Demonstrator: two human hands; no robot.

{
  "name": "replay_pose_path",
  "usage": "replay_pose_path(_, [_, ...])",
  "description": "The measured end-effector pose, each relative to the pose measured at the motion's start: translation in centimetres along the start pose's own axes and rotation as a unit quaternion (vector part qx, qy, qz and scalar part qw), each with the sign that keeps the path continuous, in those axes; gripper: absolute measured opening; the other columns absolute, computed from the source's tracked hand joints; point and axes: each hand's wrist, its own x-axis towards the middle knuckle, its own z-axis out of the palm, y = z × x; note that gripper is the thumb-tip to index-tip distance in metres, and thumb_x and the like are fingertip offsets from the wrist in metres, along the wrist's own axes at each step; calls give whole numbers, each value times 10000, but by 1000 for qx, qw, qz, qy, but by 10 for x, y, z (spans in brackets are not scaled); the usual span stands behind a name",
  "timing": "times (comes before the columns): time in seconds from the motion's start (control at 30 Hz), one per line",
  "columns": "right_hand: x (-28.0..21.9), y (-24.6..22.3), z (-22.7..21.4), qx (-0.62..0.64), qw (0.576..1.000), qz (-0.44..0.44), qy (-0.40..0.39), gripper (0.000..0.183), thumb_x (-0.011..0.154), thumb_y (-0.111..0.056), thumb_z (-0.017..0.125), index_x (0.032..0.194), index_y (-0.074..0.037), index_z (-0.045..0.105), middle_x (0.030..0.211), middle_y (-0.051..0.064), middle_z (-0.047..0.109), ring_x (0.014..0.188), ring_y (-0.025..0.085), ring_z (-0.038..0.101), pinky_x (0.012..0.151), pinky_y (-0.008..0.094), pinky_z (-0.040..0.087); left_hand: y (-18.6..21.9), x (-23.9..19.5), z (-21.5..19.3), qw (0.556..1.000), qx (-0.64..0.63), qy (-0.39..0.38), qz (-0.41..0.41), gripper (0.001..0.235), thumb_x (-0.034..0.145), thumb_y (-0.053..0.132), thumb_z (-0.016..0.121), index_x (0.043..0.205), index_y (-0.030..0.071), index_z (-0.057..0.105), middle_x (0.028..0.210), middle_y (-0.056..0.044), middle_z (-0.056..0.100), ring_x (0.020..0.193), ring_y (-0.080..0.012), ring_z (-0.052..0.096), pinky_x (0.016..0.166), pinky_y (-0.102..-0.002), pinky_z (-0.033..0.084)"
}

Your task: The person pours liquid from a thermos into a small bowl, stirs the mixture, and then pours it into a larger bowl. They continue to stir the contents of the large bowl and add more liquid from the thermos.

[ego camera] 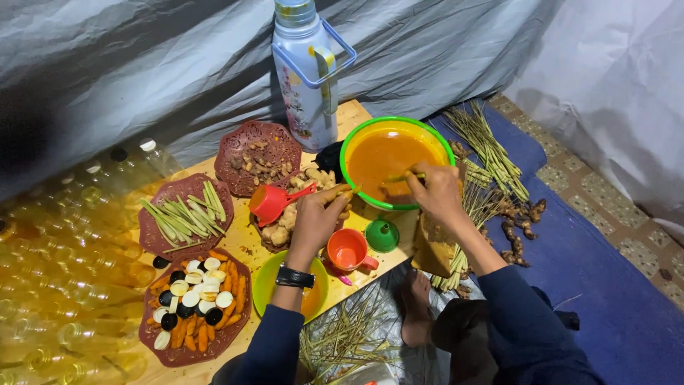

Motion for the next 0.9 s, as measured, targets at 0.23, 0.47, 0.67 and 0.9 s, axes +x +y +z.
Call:
replay_pose_path(0.23, [-22,1,17,-15,998,9,-63,52,833,-136,731,812,-95,754,597,130,671,636,383,690,600,396,463,-6,3,-2,1000,-7,-6,14,312,981,123,681,1220,-75,697,821,-238,727,694,-177,685,485,-294,618])
replay_pose_path(0.47, [-22,-11,12,20,996,41,-72,76,885,-84,688,850,-98,754,660,112,705,659,345,707,643,355,450,-5,2,-2,1000,1,-2,22,288,975,97,672,1204,-74,705,818,-241,727,684,-182,694,473,-299,619])
replay_pose_path(0.67, [-19,-22,2,20,997,43,-68,79,889,-61,691,872,-72,767,666,122,713,638,320,709,637,330,471,-3,1,-2,1000,2,-3,19,293,975,104,670,1205,-75,704,824,-245,728,696,-188,696,488,-297,628])
replay_pose_path(0.9, [-20,-24,2,7,997,47,-58,93,908,-77,675,921,-76,768,708,124,729,691,346,727,690,368,477,1,-1,-2,1000,13,-4,19,304,973,115,673,1209,-74,703,841,-250,734,712,-191,709,507,-293,629])
